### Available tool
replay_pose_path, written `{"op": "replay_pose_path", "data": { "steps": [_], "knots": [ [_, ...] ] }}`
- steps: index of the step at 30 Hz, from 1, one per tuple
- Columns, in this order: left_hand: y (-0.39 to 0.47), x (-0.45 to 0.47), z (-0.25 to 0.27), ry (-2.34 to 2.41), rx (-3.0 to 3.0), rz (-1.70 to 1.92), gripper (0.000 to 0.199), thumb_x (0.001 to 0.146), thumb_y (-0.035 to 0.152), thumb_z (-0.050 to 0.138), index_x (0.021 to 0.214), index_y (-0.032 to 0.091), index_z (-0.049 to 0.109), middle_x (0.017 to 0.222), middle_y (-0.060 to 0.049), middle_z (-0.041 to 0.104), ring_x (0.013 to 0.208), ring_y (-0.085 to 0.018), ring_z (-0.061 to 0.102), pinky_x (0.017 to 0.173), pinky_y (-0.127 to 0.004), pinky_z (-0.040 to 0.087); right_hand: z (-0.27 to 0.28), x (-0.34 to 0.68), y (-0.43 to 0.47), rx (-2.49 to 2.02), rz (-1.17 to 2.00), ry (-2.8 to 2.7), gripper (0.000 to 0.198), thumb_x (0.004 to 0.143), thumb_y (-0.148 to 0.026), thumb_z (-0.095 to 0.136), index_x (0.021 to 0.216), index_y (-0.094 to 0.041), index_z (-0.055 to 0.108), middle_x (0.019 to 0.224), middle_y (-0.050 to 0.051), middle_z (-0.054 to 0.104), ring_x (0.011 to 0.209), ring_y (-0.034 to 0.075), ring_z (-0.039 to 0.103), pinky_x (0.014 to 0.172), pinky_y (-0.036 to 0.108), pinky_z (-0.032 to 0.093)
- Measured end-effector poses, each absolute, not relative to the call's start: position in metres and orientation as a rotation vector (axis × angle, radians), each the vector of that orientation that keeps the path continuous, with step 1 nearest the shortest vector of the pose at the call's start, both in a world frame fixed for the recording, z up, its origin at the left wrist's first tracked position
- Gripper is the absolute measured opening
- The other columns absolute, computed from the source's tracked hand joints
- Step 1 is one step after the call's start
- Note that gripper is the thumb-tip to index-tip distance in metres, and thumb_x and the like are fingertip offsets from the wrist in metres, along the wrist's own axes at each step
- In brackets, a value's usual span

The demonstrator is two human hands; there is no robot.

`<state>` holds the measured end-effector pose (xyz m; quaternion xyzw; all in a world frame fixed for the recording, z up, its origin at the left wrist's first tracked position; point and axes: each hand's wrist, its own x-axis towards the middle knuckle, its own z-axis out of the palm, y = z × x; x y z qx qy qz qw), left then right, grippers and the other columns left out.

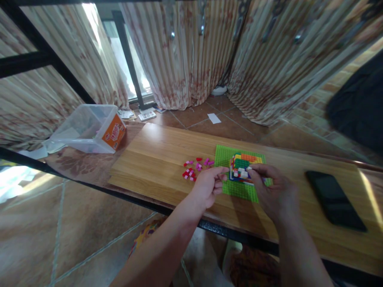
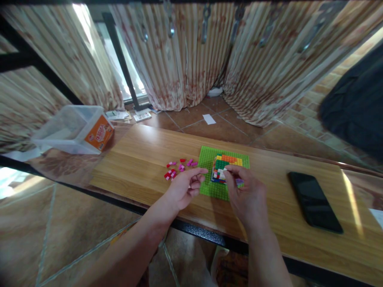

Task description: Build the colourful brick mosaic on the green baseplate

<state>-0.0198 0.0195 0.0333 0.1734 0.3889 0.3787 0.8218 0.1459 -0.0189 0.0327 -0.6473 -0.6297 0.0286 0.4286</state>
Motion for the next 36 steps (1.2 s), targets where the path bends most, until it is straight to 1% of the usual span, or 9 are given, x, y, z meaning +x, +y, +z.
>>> {"op": "replay_pose_path", "data": {
  "steps": [1, 3, 7, 11, 16, 23, 29, 33, 36],
  "knots": [
    [0.018, -0.019, 0.034, 0.83, 0.425, 0.802, 0.011, 0.081, 0.022, 0.061, 0.081, 0.012, 0.065, 0.057, 0.005, 0.049, 0.037, 0.0, 0.022, 0.038, -0.017, 0.009, 0.032, 0.148, -0.018, -1.628, 0.058, -1.552, 0.018, 0.088, -0.036, 0.059, 0.093, -0.023, 0.069, 0.089, 0.004, 0.072, 0.08, 0.02, 0.066, 0.076, 0.035, 0.051],
    [0.014, -0.017, 0.036, 0.854, 0.539, 0.815, 0.013, 0.081, 0.025, 0.061, 0.084, 0.013, 0.067, 0.055, 0.006, 0.048, 0.038, -0.001, 0.023, 0.04, -0.018, 0.008, 0.029, 0.151, -0.017, -1.621, 0.058, -1.557, 0.017, 0.088, -0.036, 0.059, 0.092, -0.023, 0.069, 0.091, 0.005, 0.071, 0.084, 0.021, 0.066, 0.079, 0.037, 0.051],
    [0.012, -0.007, 0.034, 0.918, 0.759, 0.884, 0.017, 0.081, 0.02, 0.056, 0.089, 0.013, 0.07, 0.053, 0.006, 0.049, 0.042, -0.003, 0.03, 0.044, -0.019, 0.018, 0.023, 0.147, -0.013, -1.592, 0.035, -1.631, 0.017, 0.086, -0.036, 0.059, 0.085, -0.024, 0.07, 0.101, 0.007, 0.068, 0.1, 0.024, 0.062, 0.091, 0.046, 0.046],
    [0.014, 0.002, 0.017, 0.95, 1.019, 0.94, 0.027, 0.082, 0.015, 0.051, 0.098, 0.011, 0.072, 0.052, 0.005, 0.049, 0.049, -0.007, 0.04, 0.05, -0.02, 0.029, 0.015, 0.143, -0.012, -1.634, -0.024, -1.653, 0.02, 0.087, -0.038, 0.058, 0.083, -0.024, 0.073, 0.108, 0.01, 0.065, 0.111, 0.028, 0.058, 0.095, 0.052, 0.041],
    [0.012, 0.006, -0.003, 0.898, 1.281, 0.914, 0.036, 0.084, 0.016, 0.047, 0.111, 0.015, 0.07, 0.059, 0.004, 0.054, 0.053, -0.009, 0.047, 0.055, -0.022, 0.036, 0.009, 0.139, -0.01, -1.712, -0.016, -1.525, 0.021, 0.084, -0.038, 0.06, 0.082, -0.022, 0.073, 0.111, 0.012, 0.063, 0.112, 0.03, 0.057, 0.096, 0.052, 0.04],
    [0.006, 0.002, 0.007, 0.922, 1.47, 0.891, 0.041, 0.087, 0.017, 0.044, 0.12, 0.019, 0.067, 0.067, 0.001, 0.059, 0.056, -0.012, 0.047, 0.055, -0.023, 0.039, 0.011, 0.131, -0.01, -1.785, 0.041, -1.343, 0.02, 0.078, -0.035, 0.065, 0.089, -0.019, 0.073, 0.117, 0.014, 0.064, 0.112, 0.03, 0.057, 0.096, 0.052, 0.041],
    [0.004, 0.001, 0.01, 0.981, 1.591, 0.879, 0.042, 0.088, 0.017, 0.044, 0.124, 0.02, 0.065, 0.095, -0.005, 0.072, 0.074, -0.017, 0.062, 0.073, -0.028, 0.05, 0.011, 0.13, -0.008, -1.766, 0.055, -1.281, 0.019, 0.077, -0.034, 0.065, 0.087, -0.02, 0.073, 0.114, 0.013, 0.066, 0.108, 0.03, 0.059, 0.095, 0.051, 0.043],
    [0.004, 0.001, 0.008, 0.984, 1.639, 0.899, 0.043, 0.088, 0.016, 0.044, 0.127, 0.021, 0.063, 0.111, -0.006, 0.072, 0.094, -0.02, 0.066, 0.088, -0.032, 0.051, 0.011, 0.127, -0.006, -1.76, 0.038, -1.258, 0.015, 0.077, -0.033, 0.065, 0.082, -0.021, 0.072, 0.109, 0.011, 0.067, 0.105, 0.03, 0.059, 0.095, 0.051, 0.043],
    [0.003, 0.0, 0.009, 1.001, 1.655, 0.9, 0.042, 0.087, 0.015, 0.046, 0.125, 0.022, 0.064, 0.114, -0.006, 0.072, 0.098, -0.021, 0.066, 0.092, -0.033, 0.051, 0.01, 0.124, -0.005, -1.758, 0.062, -1.225, 0.014, 0.076, -0.031, 0.064, 0.082, -0.02, 0.072, 0.108, 0.011, 0.067, 0.105, 0.029, 0.06, 0.095, 0.051, 0.042]
  ]
}}
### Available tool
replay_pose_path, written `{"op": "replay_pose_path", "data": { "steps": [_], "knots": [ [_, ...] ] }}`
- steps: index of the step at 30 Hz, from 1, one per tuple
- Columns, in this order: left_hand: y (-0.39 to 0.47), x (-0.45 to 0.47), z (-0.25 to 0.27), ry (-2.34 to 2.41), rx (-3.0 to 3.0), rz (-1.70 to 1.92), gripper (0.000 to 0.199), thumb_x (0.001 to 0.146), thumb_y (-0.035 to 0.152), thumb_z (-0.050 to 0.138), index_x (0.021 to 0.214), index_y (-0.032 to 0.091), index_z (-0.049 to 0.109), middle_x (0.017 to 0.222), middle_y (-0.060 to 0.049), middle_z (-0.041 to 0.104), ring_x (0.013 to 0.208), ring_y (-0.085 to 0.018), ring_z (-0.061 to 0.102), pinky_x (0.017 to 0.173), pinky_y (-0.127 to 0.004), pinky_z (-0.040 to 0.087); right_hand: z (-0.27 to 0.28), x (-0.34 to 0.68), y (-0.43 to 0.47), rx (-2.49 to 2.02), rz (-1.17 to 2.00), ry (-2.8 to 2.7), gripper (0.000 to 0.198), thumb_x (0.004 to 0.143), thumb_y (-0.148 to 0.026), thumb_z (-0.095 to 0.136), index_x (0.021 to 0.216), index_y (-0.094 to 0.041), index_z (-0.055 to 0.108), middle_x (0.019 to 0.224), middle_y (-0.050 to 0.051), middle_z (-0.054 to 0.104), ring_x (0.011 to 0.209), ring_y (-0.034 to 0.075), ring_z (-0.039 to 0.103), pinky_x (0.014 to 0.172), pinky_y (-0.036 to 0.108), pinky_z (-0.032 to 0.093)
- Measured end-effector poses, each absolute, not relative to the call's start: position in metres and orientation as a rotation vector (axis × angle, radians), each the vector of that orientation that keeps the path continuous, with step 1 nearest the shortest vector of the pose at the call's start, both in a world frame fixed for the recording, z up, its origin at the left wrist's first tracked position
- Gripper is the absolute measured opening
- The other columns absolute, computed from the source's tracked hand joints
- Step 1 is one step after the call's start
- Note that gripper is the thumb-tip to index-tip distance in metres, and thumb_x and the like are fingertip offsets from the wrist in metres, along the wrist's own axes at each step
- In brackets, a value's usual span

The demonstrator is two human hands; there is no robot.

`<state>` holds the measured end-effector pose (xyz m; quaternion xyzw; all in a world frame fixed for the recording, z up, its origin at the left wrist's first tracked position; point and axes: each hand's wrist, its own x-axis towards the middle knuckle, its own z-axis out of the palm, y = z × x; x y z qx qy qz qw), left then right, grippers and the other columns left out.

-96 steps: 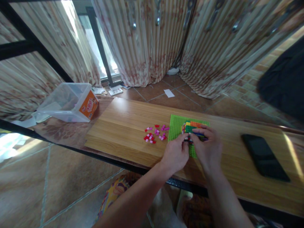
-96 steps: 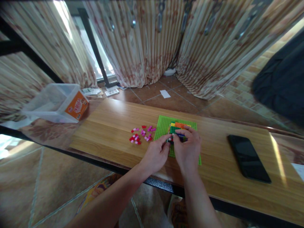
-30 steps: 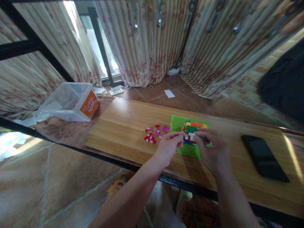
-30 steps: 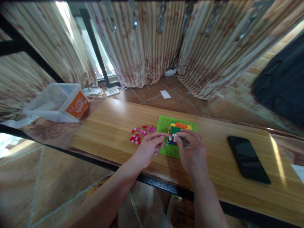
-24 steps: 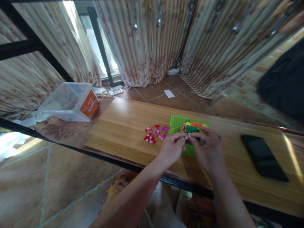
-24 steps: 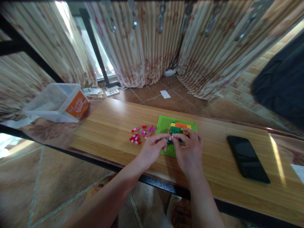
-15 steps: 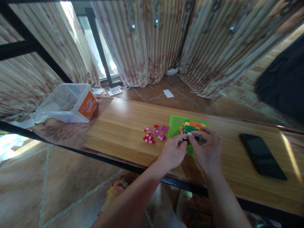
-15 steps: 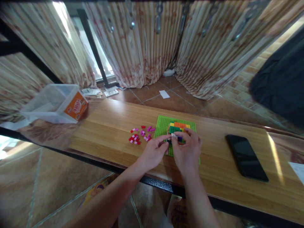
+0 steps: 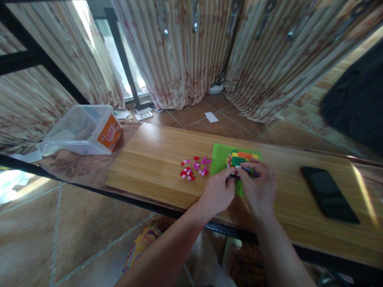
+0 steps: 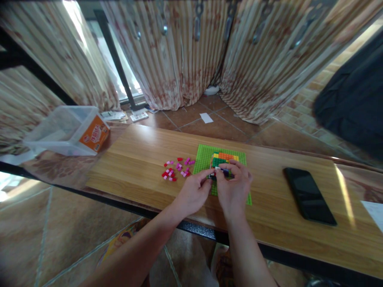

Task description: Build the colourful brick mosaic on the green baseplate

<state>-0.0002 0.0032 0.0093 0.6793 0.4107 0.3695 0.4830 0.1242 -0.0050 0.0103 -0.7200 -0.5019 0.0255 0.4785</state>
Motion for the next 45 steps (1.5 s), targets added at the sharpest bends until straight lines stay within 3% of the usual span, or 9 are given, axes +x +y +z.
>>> {"op": "replay_pose_path", "data": {
  "steps": [5, 8, 11, 14, 20, 25, 34, 40, 45],
  "knots": [
    [0.001, 0.0, 0.011, 1.014, 1.609, 0.922, 0.039, 0.085, 0.015, 0.049, 0.119, 0.025, 0.066, 0.109, -0.004, 0.073, 0.094, -0.021, 0.067, 0.087, -0.032, 0.052, 0.007, 0.123, -0.003, -1.718, 0.065, -1.212, 0.012, 0.075, -0.029, 0.065, 0.081, -0.021, 0.072, 0.103, 0.01, 0.069, 0.101, 0.028, 0.061, 0.096, 0.051, 0.042],
    [0.002, 0.003, 0.01, 0.975, 1.421, 0.961, 0.03, 0.085, 0.019, 0.053, 0.108, 0.023, 0.07, 0.085, -0.003, 0.072, 0.074, -0.017, 0.063, 0.07, -0.026, 0.05, 0.005, 0.125, -0.004, -1.711, 0.051, -1.234, 0.012, 0.075, -0.029, 0.066, 0.082, -0.021, 0.072, 0.103, 0.009, 0.069, 0.101, 0.027, 0.061, 0.098, 0.053, 0.04],
    [0.007, 0.002, 0.015, 0.915, 0.974, 0.979, 0.019, 0.087, 0.026, 0.055, 0.094, 0.017, 0.071, 0.058, 0.003, 0.056, 0.047, -0.009, 0.043, 0.048, -0.019, 0.036, 0.007, 0.127, -0.007, -1.688, 0.005, -1.25, 0.015, 0.077, -0.032, 0.068, 0.086, -0.021, 0.072, 0.107, 0.009, 0.068, 0.105, 0.027, 0.061, 0.099, 0.054, 0.039],
    [0.015, -0.008, 0.026, 0.747, 0.415, 0.917, 0.025, 0.09, 0.035, 0.055, 0.091, 0.013, 0.067, 0.059, 0.003, 0.056, 0.04, -0.004, 0.033, 0.042, -0.017, 0.028, 0.013, 0.125, -0.013, -1.612, -0.043, -1.273, 0.016, 0.08, -0.033, 0.067, 0.09, -0.022, 0.071, 0.113, 0.009, 0.067, 0.106, 0.026, 0.061, 0.096, 0.05, 0.044],
    [0.024, -0.024, 0.04, 0.544, 0.104, 0.912, 0.047, 0.097, 0.046, 0.039, 0.093, 0.008, 0.066, 0.082, -0.011, 0.069, 0.069, -0.014, 0.065, 0.066, -0.023, 0.051, 0.03, 0.107, -0.022, -1.391, 0.073, -1.573, 0.011, 0.087, -0.027, 0.062, 0.093, -0.024, 0.071, 0.105, 0.005, 0.067, 0.1, 0.02, 0.063, 0.09, 0.041, 0.051],
    [0.022, -0.025, 0.043, 0.567, 0.181, 0.917, 0.051, 0.095, 0.053, 0.039, 0.093, 0.011, 0.068, 0.091, -0.012, 0.07, 0.076, -0.015, 0.065, 0.067, -0.024, 0.05, 0.037, 0.103, -0.023, -1.316, 0.107, -1.833, 0.014, 0.088, -0.028, 0.062, 0.098, -0.028, 0.072, 0.104, 0.004, 0.064, 0.101, 0.021, 0.06, 0.09, 0.043, 0.048],
    [0.017, -0.021, 0.043, 0.637, 0.408, 0.883, 0.063, 0.091, 0.067, 0.033, 0.099, 0.014, 0.066, 0.108, -0.015, 0.069, 0.105, -0.024, 0.065, 0.093, -0.035, 0.051, 0.035, 0.099, -0.024, -1.294, 0.213, -2.048, 0.015, 0.092, -0.027, 0.057, 0.094, -0.026, 0.072, 0.092, 0.003, 0.071, 0.092, 0.021, 0.06, 0.086, 0.042, 0.045],
    [0.014, -0.017, 0.037, 0.622, 0.405, 0.913, 0.059, 0.089, 0.067, 0.041, 0.1, 0.014, 0.065, 0.105, -0.015, 0.068, 0.106, -0.025, 0.064, 0.094, -0.037, 0.05, 0.032, 0.101, -0.023, -1.343, 0.263, -2.072, 0.018, 0.094, -0.028, 0.052, 0.092, -0.022, 0.069, 0.091, 0.004, 0.072, 0.089, 0.021, 0.062, 0.085, 0.04, 0.045],
    [0.011, -0.011, 0.031, 0.766, 0.429, 1.048, 0.034, 0.088, 0.046, 0.058, 0.094, 0.014, 0.067, 0.093, -0.008, 0.069, 0.085, -0.015, 0.065, 0.083, -0.027, 0.049, 0.034, 0.121, -0.021, -1.436, 0.163, -1.89, 0.018, 0.094, -0.033, 0.053, 0.092, -0.023, 0.068, 0.091, 0.004, 0.071, 0.089, 0.021, 0.062, 0.082, 0.039, 0.047]
  ]
}}
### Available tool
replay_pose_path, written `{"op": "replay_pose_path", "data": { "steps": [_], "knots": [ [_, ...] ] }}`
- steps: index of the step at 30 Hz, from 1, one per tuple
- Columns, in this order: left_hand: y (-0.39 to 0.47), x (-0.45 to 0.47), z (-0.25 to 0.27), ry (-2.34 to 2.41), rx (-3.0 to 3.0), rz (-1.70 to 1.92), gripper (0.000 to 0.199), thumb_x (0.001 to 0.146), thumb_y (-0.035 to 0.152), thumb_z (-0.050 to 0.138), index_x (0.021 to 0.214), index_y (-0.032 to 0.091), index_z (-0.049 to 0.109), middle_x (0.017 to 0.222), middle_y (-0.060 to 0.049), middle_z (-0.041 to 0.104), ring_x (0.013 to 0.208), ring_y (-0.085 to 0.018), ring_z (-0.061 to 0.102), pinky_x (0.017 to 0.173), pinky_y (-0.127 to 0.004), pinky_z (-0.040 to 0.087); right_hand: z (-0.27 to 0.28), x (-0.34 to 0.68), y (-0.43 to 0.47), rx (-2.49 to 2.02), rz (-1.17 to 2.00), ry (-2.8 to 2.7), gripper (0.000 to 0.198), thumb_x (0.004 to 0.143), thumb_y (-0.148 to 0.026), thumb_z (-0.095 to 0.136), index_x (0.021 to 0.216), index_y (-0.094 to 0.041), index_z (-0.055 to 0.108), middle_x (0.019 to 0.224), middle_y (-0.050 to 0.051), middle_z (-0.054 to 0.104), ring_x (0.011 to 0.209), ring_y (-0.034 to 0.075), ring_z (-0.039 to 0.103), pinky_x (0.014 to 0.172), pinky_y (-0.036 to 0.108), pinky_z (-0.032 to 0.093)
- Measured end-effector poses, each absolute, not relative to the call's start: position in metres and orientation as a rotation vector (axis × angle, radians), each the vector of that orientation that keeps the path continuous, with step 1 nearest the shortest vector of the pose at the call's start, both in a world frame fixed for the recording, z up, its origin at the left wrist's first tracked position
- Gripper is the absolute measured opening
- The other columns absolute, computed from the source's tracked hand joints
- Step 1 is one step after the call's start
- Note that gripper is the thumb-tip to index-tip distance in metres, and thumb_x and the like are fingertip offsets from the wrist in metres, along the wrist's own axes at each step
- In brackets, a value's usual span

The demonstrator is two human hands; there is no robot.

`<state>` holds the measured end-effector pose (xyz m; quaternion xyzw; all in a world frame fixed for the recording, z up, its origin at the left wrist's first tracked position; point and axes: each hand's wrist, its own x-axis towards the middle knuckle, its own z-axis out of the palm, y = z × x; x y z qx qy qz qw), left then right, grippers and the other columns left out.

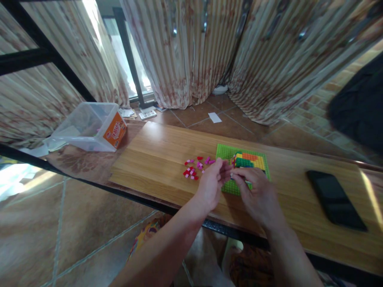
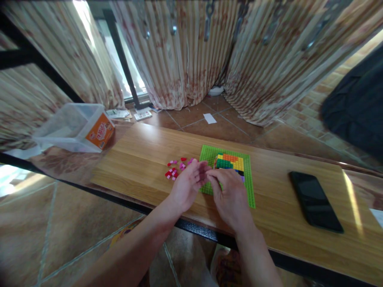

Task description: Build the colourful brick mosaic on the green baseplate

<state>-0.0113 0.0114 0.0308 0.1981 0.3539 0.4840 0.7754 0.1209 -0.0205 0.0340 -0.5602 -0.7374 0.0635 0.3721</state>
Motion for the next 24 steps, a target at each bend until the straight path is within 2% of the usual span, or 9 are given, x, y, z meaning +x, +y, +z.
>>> {"op": "replay_pose_path", "data": {
  "steps": [3, 6, 9, 15, 24],
  "knots": [
    [0.013, -0.01, 0.026, 0.925, 0.54, 1.072, 0.019, 0.081, 0.03, 0.066, 0.088, 0.013, 0.069, 0.08, -0.004, 0.067, 0.068, -0.009, 0.061, 0.074, -0.025, 0.048, 0.033, 0.139, -0.018, -1.462, 0.088, -1.676, 0.017, 0.091, -0.035, 0.056, 0.09, -0.024, 0.07, 0.098, 0.005, 0.069, 0.095, 0.021, 0.062, 0.087, 0.042, 0.048],
    [0.014, -0.007, 0.017, 1.005, 0.693, 1.025, 0.014, 0.079, 0.022, 0.064, 0.087, 0.014, 0.071, 0.075, -0.002, 0.067, 0.062, -0.009, 0.058, 0.069, -0.024, 0.048, 0.028, 0.15, -0.016, -1.501, 0.065, -1.598, 0.018, 0.088, -0.037, 0.059, 0.087, -0.026, 0.072, 0.106, 0.006, 0.066, 0.103, 0.023, 0.061, 0.091, 0.045, 0.048],
    [0.014, -0.002, 0.006, 1.029, 0.916, 0.989, 0.016, 0.08, 0.018, 0.059, 0.089, 0.015, 0.072, 0.078, -0.002, 0.069, 0.066, -0.011, 0.059, 0.069, -0.026, 0.049, 0.02, 0.152, -0.015, -1.528, 0.087, -1.649, 0.018, 0.087, -0.039, 0.06, 0.087, -0.027, 0.074, 0.111, 0.006, 0.065, 0.109, 0.025, 0.058, 0.093, 0.048, 0.046],
    [0.006, 0.003, -0.002, 1.007, 1.417, 1.01, 0.028, 0.088, 0.02, 0.049, 0.104, 0.019, 0.072, 0.104, -0.006, 0.073, 0.092, -0.019, 0.065, 0.084, -0.031, 0.051, 0.011, 0.149, -0.013, -1.548, 0.001, -1.719, 0.021, 0.088, -0.041, 0.059, 0.085, -0.026, 0.074, 0.112, 0.009, 0.064, 0.111, 0.029, 0.055, 0.096, 0.056, 0.042],
    [-0.003, 0.004, 0.003, 1.043, 1.599, 0.989, 0.036, 0.088, 0.015, 0.047, 0.117, 0.021, 0.067, 0.105, -0.006, 0.071, 0.095, -0.019, 0.065, 0.089, -0.032, 0.052, 0.011, 0.143, -0.011, -1.628, 0.037, -1.541, 0.019, 0.084, -0.038, 0.061, 0.079, -0.023, 0.072, 0.104, 0.009, 0.067, 0.103, 0.027, 0.06, 0.094, 0.053, 0.043]
  ]
}}
